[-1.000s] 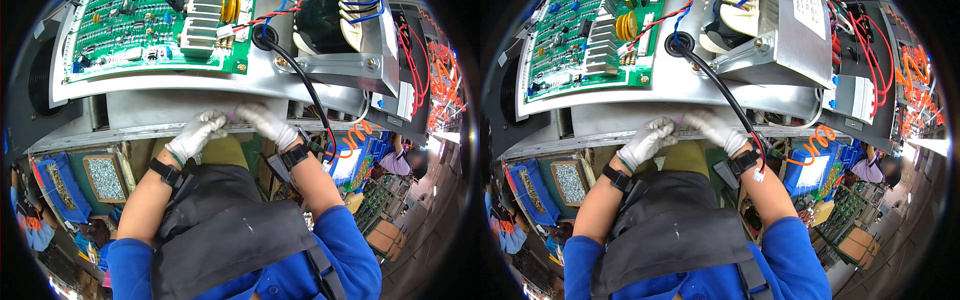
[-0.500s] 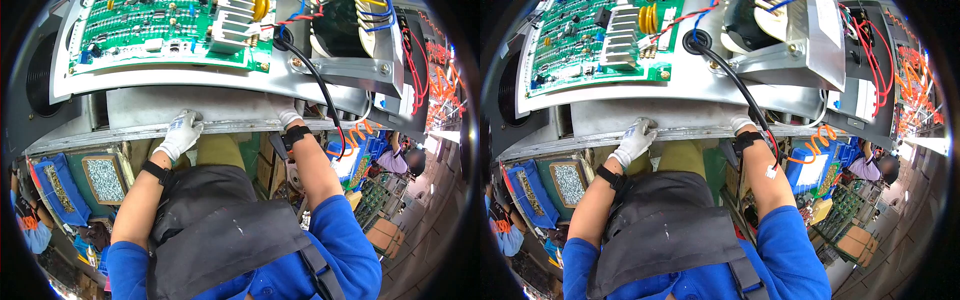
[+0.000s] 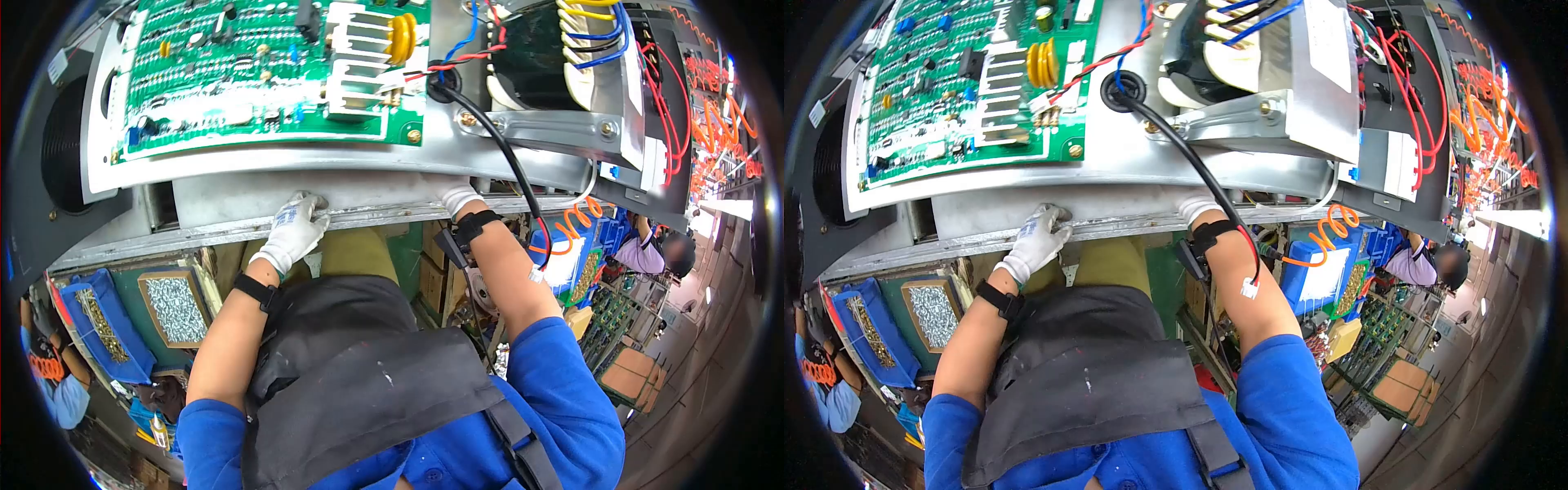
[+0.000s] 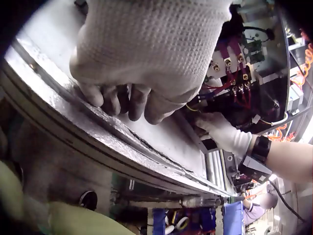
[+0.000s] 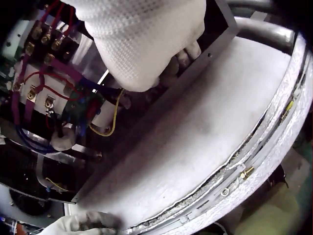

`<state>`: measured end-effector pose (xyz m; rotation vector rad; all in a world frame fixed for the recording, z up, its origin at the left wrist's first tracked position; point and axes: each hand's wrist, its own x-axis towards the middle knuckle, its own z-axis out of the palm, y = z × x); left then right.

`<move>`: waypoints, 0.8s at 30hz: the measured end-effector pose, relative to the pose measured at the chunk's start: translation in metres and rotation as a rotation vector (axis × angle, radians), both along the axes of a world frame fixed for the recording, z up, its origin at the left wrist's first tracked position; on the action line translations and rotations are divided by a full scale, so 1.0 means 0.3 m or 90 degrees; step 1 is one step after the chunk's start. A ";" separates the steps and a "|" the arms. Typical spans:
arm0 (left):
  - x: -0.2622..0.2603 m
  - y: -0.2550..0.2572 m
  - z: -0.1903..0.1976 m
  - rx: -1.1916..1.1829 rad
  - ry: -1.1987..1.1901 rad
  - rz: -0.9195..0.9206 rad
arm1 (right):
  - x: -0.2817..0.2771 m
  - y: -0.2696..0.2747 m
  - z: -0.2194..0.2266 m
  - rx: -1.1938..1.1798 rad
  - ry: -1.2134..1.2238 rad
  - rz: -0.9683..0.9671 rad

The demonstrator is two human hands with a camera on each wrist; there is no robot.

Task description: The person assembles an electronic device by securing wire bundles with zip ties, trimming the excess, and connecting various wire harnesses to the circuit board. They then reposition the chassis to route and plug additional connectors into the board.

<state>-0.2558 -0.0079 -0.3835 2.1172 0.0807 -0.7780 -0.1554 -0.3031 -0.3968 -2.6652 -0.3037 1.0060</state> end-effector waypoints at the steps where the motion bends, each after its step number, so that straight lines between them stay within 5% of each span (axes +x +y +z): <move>1: 0.000 -0.001 0.001 0.019 -0.008 -0.009 | -0.016 -0.008 0.013 0.006 0.007 -0.006; 19: 0.046 0.025 -0.020 0.052 0.041 -0.126 | -0.100 -0.020 0.136 0.090 -0.028 -0.139; 23: 0.127 0.064 0.160 0.043 0.080 -0.282 | -0.212 -0.106 0.226 0.122 -0.096 -0.170; 24: 0.140 0.064 0.202 0.026 0.019 -0.336 | -0.266 -0.114 0.245 0.288 -0.126 -0.397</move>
